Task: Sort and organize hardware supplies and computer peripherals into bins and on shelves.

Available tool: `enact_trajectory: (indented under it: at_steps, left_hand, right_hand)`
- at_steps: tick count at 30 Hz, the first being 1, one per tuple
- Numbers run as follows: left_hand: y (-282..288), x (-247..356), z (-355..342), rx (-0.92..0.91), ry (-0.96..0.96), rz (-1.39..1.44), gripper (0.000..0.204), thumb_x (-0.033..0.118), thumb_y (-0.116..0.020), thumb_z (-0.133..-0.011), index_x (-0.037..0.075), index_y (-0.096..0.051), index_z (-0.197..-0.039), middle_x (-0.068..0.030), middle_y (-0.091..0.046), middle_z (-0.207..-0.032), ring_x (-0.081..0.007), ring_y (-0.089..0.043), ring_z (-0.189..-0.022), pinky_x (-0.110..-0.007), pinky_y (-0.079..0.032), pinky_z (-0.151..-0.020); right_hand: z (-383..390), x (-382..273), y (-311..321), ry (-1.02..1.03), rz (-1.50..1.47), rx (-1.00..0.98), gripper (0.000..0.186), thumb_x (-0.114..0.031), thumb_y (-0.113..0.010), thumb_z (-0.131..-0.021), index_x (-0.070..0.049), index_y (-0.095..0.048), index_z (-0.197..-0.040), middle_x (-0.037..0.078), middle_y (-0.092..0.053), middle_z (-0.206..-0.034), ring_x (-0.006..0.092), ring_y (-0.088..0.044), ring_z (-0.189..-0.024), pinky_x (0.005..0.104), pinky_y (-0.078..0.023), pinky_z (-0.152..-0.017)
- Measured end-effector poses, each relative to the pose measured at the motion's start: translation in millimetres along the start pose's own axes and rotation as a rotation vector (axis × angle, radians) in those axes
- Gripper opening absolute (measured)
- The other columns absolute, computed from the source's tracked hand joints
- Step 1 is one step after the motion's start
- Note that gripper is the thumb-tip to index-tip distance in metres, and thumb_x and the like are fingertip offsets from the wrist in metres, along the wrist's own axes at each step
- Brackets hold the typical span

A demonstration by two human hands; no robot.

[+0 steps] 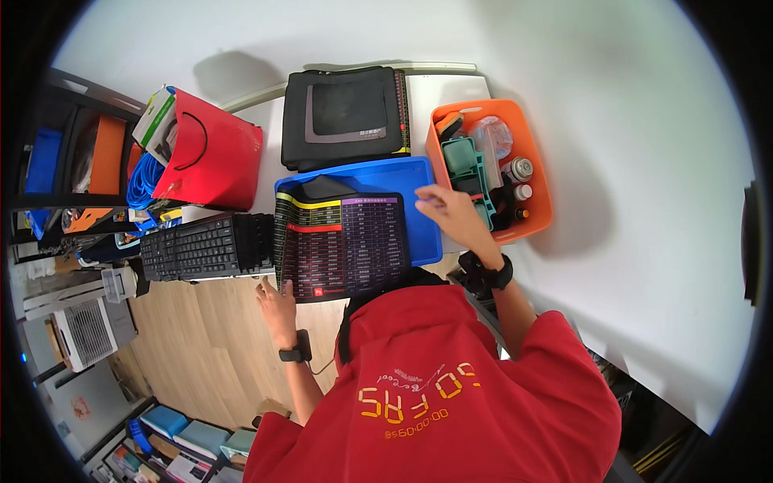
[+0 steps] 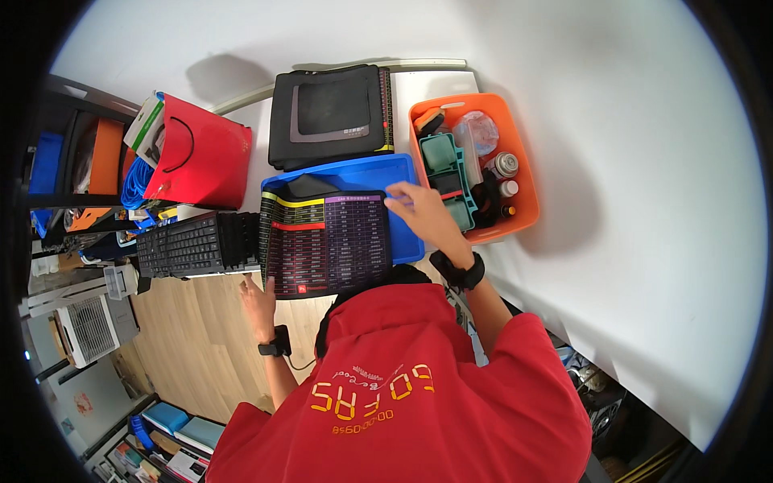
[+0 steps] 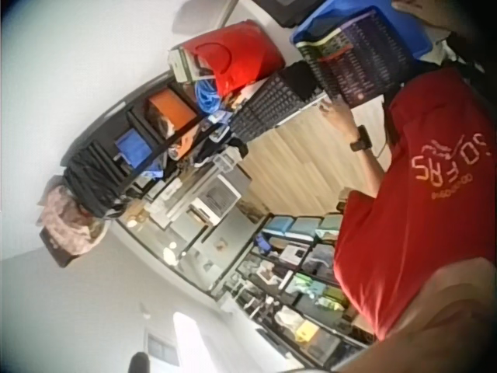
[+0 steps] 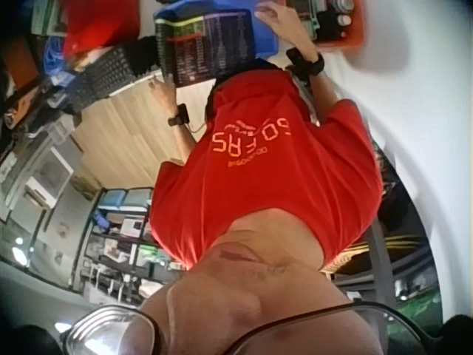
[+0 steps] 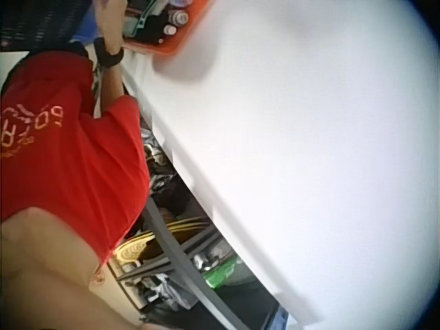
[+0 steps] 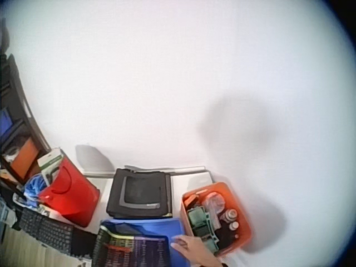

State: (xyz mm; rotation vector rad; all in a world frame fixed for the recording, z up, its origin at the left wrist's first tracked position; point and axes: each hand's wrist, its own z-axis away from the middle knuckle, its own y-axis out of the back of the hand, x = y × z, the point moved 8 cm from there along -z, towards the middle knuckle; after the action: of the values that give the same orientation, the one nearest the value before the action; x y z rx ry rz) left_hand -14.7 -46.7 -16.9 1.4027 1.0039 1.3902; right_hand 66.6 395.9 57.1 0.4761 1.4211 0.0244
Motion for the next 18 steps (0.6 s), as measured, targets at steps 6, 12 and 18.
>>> enact_trajectory:
  at_steps: [6, 12, 18]
  left_hand:
    - [-36, -30, -9, -0.132, 0.018, 0.107, 0.068, 0.036, -0.077, -0.087, -0.006, -0.052, -0.133, -0.0310, -0.063, -0.121, -0.0471, -0.062, -0.111, -0.049, -0.054, -0.089]
    - [-41, -16, -22, -0.075, -0.005, -0.013, 0.059, 0.039, -0.079, -0.085, 0.005, -0.059, -0.129, -0.0216, -0.069, -0.116, -0.0424, -0.069, -0.099, -0.046, -0.057, -0.082]
    - [-60, -25, -26, -0.039, -0.012, -0.128, 0.062, 0.046, -0.074, -0.088, 0.004, -0.054, -0.128, -0.0217, -0.071, -0.105, -0.0407, -0.071, -0.087, -0.049, -0.058, -0.073]
  right_hand:
    - [41, 110, -68, -0.276, 0.296, -0.181, 0.046, -0.034, -0.073, -0.090, -0.001, -0.066, -0.121, 0.021, -0.073, -0.103, 0.0360, -0.072, -0.095, 0.0412, -0.056, -0.084]
    - [61, 193, -117, -0.488, 0.395, -0.184, 0.065, -0.037, -0.076, -0.088, 0.002, -0.056, -0.135, 0.025, -0.068, -0.118, 0.0358, -0.066, -0.114, 0.0429, -0.053, -0.095]
    - [60, 216, -147, -0.762, 0.247, -0.083, 0.081, -0.036, -0.083, -0.080, 0.009, -0.049, -0.138, 0.026, -0.065, -0.125, 0.0375, -0.063, -0.119, 0.0400, -0.049, -0.101]
